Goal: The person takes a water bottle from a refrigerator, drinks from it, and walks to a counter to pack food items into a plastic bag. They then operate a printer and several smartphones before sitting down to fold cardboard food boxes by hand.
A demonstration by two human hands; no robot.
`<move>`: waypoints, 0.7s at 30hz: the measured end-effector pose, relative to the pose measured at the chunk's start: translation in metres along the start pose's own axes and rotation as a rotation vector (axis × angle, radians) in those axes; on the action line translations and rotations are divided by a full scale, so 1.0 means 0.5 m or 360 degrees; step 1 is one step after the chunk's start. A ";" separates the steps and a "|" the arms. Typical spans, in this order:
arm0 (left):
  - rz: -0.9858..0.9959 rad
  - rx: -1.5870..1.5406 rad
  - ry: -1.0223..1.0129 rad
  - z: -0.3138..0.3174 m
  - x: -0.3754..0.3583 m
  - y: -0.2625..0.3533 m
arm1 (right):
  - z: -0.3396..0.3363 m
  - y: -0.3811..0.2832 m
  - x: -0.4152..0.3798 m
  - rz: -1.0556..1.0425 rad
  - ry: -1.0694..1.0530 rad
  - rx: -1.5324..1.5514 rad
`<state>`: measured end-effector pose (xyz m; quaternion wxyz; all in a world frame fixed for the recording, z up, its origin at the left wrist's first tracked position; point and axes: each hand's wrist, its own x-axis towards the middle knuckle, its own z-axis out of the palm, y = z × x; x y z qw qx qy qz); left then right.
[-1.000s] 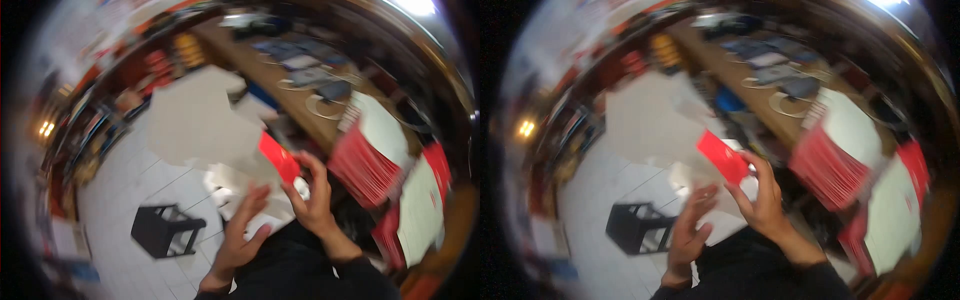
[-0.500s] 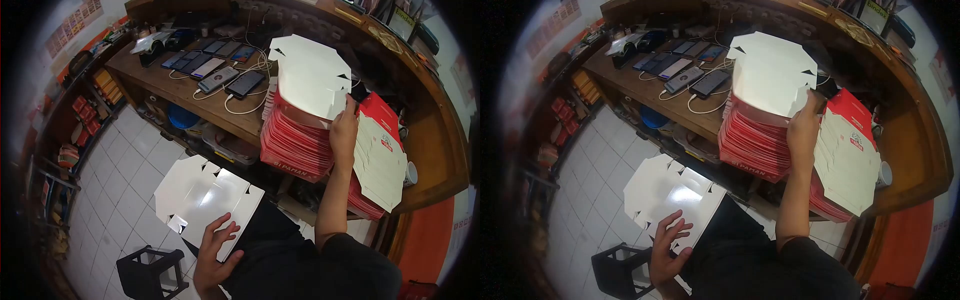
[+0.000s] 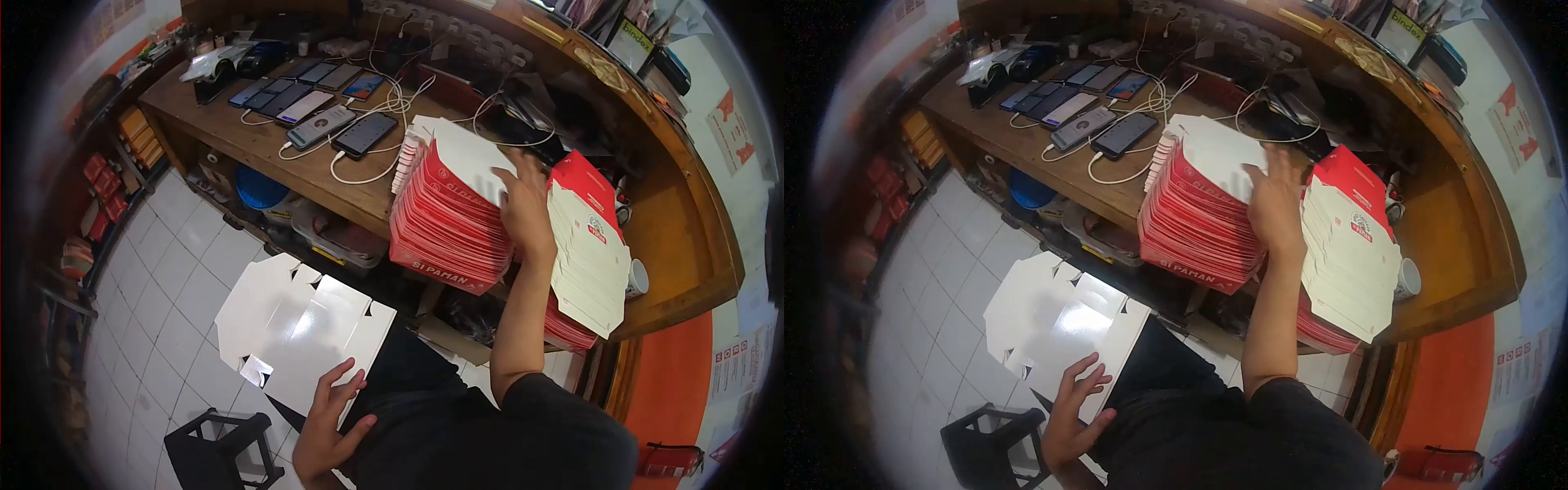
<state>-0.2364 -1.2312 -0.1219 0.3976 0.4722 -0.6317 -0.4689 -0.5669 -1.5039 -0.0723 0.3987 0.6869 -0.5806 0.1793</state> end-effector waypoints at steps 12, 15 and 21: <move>-0.0129 0.0018 -0.0041 0.009 0.003 -0.052 | -0.048 -0.112 0.044 -0.0117 -0.0986 0.1491; -0.0223 0.0396 0.0133 0.037 0.024 -0.102 | -0.078 -0.105 0.037 -0.0129 -0.1071 0.1251; -0.0253 0.1145 0.0266 0.091 0.039 -0.192 | -0.112 -0.061 -0.013 -0.0059 -0.1133 0.0907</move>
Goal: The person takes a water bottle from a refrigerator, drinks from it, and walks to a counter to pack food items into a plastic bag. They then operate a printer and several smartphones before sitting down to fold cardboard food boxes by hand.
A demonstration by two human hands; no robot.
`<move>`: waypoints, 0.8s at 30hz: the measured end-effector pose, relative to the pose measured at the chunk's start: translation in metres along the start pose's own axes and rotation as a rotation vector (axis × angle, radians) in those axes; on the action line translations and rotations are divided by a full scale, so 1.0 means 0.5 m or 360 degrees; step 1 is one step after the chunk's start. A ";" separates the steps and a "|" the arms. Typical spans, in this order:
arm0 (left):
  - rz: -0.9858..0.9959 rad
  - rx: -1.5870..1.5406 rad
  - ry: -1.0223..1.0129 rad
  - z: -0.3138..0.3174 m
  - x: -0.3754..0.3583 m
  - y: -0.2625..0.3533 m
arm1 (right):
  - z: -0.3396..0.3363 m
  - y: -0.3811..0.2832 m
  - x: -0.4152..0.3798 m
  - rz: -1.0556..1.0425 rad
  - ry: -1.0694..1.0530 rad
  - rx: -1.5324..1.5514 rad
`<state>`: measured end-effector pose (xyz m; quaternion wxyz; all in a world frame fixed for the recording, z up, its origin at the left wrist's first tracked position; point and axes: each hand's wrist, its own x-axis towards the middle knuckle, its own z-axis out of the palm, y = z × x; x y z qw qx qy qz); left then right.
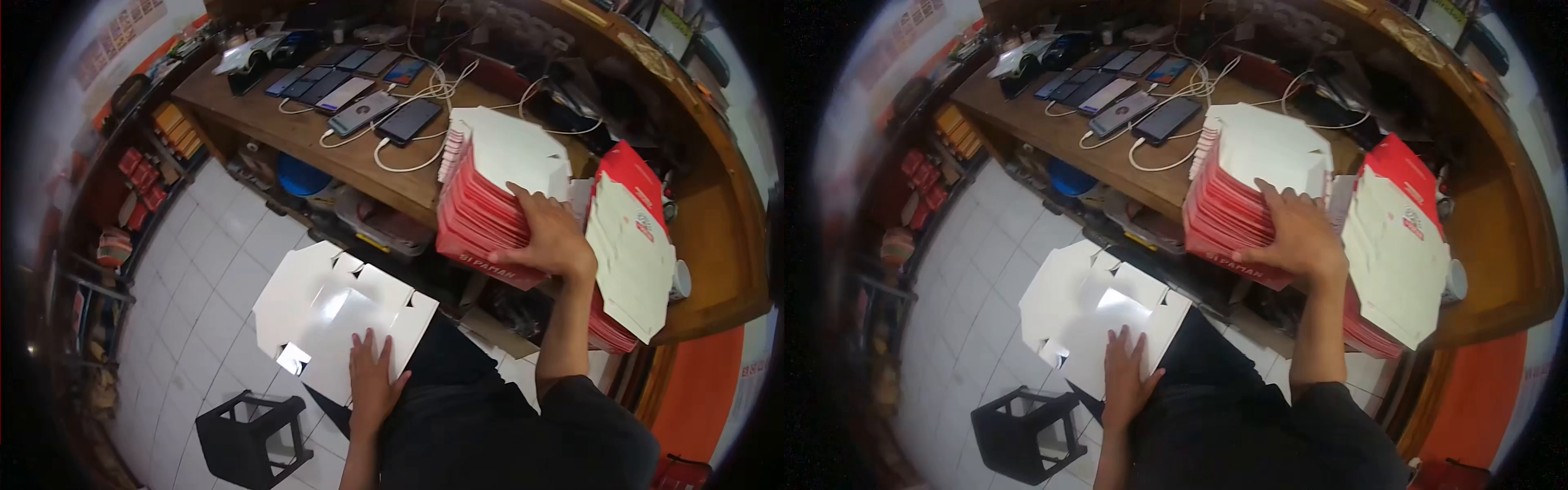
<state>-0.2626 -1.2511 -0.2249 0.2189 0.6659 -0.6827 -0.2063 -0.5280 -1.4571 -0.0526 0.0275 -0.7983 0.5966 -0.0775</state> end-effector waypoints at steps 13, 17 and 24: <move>-0.0042 0.0032 0.0011 -0.064 0.014 0.009 | 0.018 -0.117 -0.054 -0.0711 0.0372 0.0749; 0.0213 0.0189 -0.0038 -0.047 0.001 0.002 | 0.042 -0.154 -0.061 -0.0991 -0.0503 0.1381; -0.0241 -0.0156 0.0716 -0.161 -0.024 0.041 | 0.137 -0.162 -0.054 -0.1045 -0.1252 0.1089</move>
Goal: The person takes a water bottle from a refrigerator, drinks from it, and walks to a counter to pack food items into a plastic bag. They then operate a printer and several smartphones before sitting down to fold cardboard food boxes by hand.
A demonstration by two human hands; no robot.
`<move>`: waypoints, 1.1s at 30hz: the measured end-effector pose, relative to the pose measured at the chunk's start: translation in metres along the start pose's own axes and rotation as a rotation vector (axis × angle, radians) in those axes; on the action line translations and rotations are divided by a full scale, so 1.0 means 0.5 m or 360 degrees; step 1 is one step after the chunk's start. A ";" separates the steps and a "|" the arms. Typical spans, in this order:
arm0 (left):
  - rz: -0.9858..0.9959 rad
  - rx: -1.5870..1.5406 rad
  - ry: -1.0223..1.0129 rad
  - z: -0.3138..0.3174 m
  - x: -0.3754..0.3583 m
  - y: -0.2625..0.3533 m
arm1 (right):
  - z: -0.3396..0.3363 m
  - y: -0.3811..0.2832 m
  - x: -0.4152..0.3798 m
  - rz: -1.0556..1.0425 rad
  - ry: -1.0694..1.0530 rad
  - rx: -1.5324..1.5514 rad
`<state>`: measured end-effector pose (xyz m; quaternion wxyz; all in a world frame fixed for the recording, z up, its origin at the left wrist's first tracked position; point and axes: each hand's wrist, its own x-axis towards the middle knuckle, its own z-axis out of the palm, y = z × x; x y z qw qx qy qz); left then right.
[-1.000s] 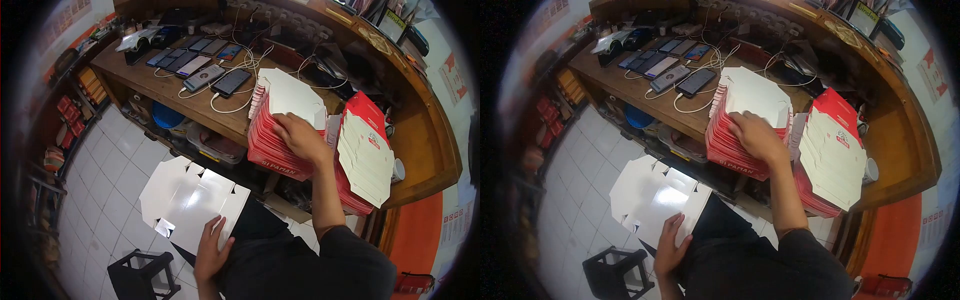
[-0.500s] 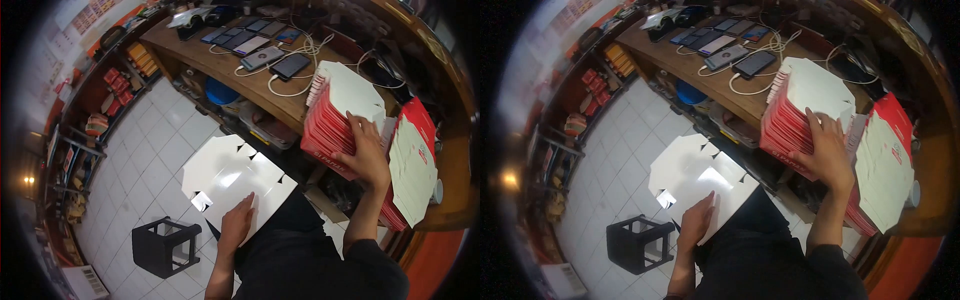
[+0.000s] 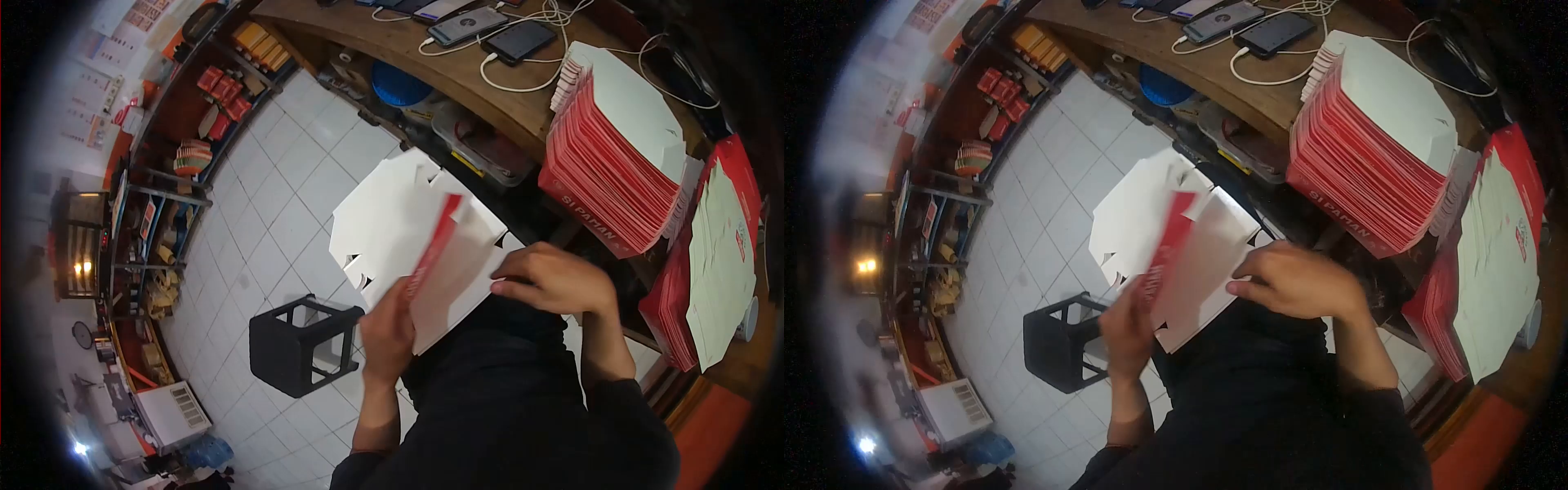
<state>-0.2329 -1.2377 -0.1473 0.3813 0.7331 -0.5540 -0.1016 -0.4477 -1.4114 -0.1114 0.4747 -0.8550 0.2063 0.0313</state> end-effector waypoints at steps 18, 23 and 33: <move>-0.0278 -0.2179 0.0505 -0.118 0.006 -0.046 | 0.135 -0.128 0.151 -0.1449 0.0687 0.0750; -0.0311 -0.1792 0.0740 -0.076 -0.020 -0.061 | 0.131 -0.122 0.147 -0.1510 0.0605 0.0669; -0.0520 -0.1843 0.0720 -0.039 0.007 0.002 | 0.166 -0.148 0.187 -0.0994 0.1103 -0.0228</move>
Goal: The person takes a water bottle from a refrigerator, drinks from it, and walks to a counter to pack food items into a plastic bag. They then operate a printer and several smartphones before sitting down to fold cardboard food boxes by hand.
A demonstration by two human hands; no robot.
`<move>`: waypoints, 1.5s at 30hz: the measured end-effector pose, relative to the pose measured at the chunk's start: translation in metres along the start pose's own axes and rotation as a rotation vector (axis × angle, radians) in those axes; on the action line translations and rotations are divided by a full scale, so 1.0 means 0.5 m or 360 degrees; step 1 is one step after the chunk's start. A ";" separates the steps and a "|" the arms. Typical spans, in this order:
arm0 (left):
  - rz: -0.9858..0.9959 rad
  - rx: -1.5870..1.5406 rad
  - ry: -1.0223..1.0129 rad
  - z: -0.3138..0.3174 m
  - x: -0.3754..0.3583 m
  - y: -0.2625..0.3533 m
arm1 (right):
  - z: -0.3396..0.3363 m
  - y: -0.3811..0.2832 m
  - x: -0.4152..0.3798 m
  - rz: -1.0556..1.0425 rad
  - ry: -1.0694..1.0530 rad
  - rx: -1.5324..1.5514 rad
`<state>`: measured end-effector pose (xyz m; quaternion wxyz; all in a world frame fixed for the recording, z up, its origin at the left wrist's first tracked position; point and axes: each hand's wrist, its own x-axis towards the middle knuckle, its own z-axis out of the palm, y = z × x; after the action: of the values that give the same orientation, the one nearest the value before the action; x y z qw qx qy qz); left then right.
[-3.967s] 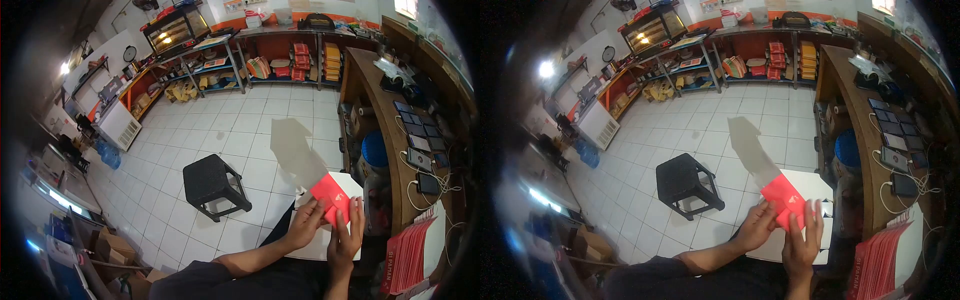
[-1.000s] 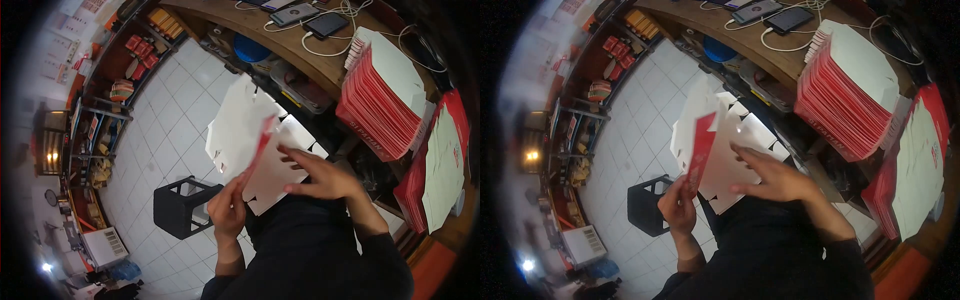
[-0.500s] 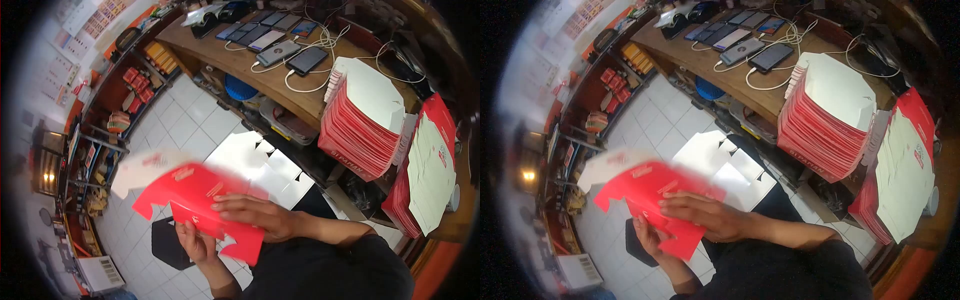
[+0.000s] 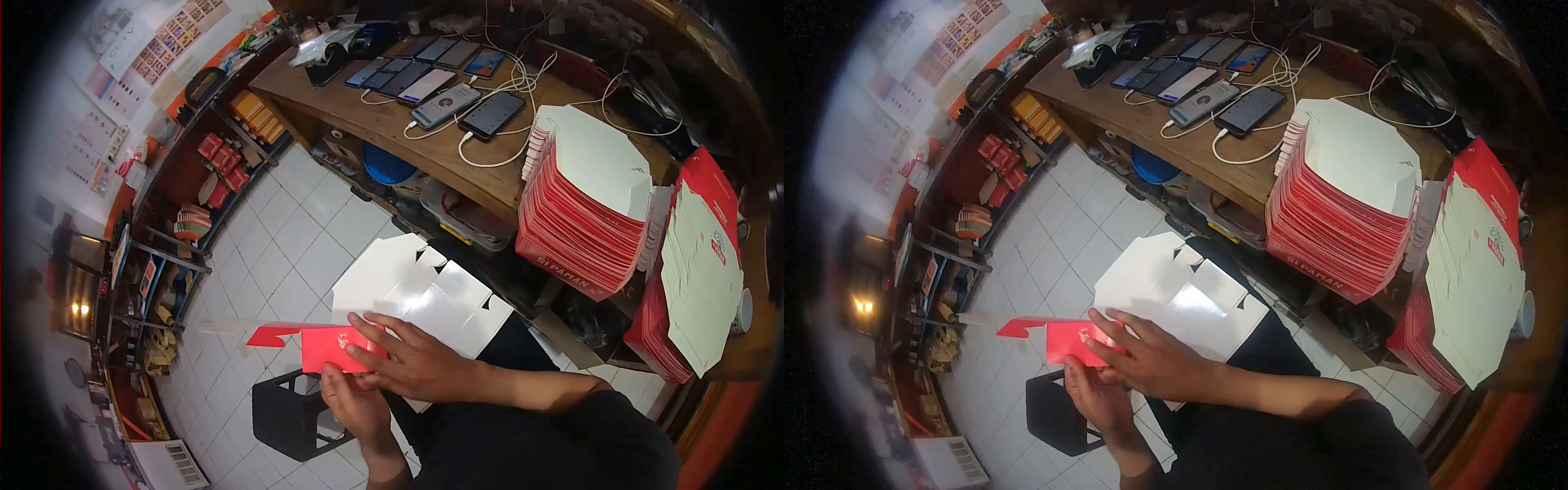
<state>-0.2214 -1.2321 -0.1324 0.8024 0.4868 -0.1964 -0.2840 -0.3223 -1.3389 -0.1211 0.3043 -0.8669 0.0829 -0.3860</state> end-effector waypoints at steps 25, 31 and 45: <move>0.0066 0.1673 -0.1709 -0.035 0.000 0.042 | -0.175 0.488 0.135 0.1208 0.0988 -0.1474; -0.0206 0.1669 -0.1633 -0.060 -0.012 0.031 | -0.176 0.509 0.140 0.1335 0.0892 -0.1549; -0.0240 0.1322 -0.1198 -0.067 0.029 0.063 | -0.175 0.117 0.018 0.0519 -0.0950 0.1312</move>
<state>-0.1822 -1.2075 -0.1186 0.3955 0.6396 -0.5289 -0.3934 -0.3738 -1.4298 -0.1050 0.6861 -0.7233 -0.0321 -0.0708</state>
